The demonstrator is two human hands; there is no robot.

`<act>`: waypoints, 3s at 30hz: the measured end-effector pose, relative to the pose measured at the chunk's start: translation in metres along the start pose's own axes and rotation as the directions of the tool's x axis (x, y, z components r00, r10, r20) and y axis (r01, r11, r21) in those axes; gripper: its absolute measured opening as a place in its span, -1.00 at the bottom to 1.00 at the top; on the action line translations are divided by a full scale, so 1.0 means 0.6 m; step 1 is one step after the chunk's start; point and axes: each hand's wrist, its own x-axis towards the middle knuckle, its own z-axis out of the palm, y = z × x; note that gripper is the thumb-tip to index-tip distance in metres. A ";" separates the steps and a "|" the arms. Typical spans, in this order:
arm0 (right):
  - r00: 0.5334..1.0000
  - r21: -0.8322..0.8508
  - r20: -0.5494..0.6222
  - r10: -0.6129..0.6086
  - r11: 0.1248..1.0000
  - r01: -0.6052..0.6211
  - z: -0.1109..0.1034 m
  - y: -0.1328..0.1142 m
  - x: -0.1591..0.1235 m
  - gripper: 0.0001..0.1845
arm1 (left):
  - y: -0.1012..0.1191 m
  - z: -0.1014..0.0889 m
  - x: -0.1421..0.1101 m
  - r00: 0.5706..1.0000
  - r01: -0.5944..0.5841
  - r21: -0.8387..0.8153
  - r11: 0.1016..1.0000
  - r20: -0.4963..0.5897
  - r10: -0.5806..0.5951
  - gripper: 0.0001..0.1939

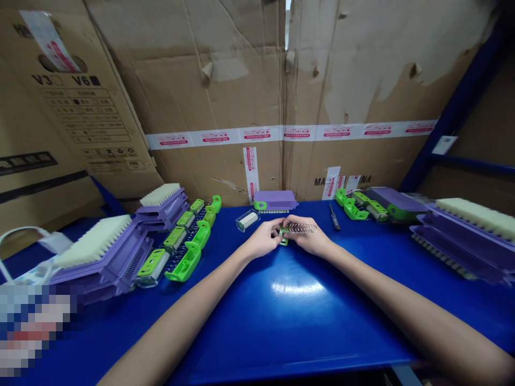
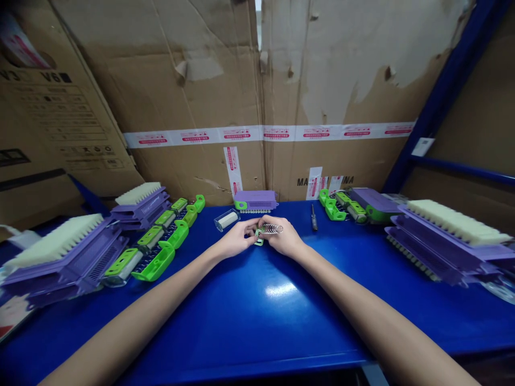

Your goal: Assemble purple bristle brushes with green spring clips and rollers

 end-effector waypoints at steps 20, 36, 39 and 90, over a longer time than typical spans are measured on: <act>0.998 -0.164 0.046 -0.043 0.985 0.050 -0.011 0.001 0.000 -0.91 | -0.008 -0.008 0.002 0.998 0.031 -0.100 0.995 0.063 -0.025 -0.44; 0.995 0.161 0.100 0.019 0.986 -0.036 -0.004 0.006 0.000 -0.79 | -0.028 -0.009 0.005 0.997 0.071 -0.279 0.958 0.003 -0.073 -0.36; 0.988 0.232 0.139 0.068 0.968 -0.099 -0.009 0.002 -0.001 -0.76 | -0.026 -0.010 0.004 0.997 0.081 -0.315 0.945 0.021 -0.079 -0.35; 0.992 0.186 0.084 0.096 0.976 -0.110 -0.004 -0.001 -0.007 -0.77 | -0.014 -0.016 0.001 0.988 0.150 -0.331 0.932 0.018 -0.153 -0.33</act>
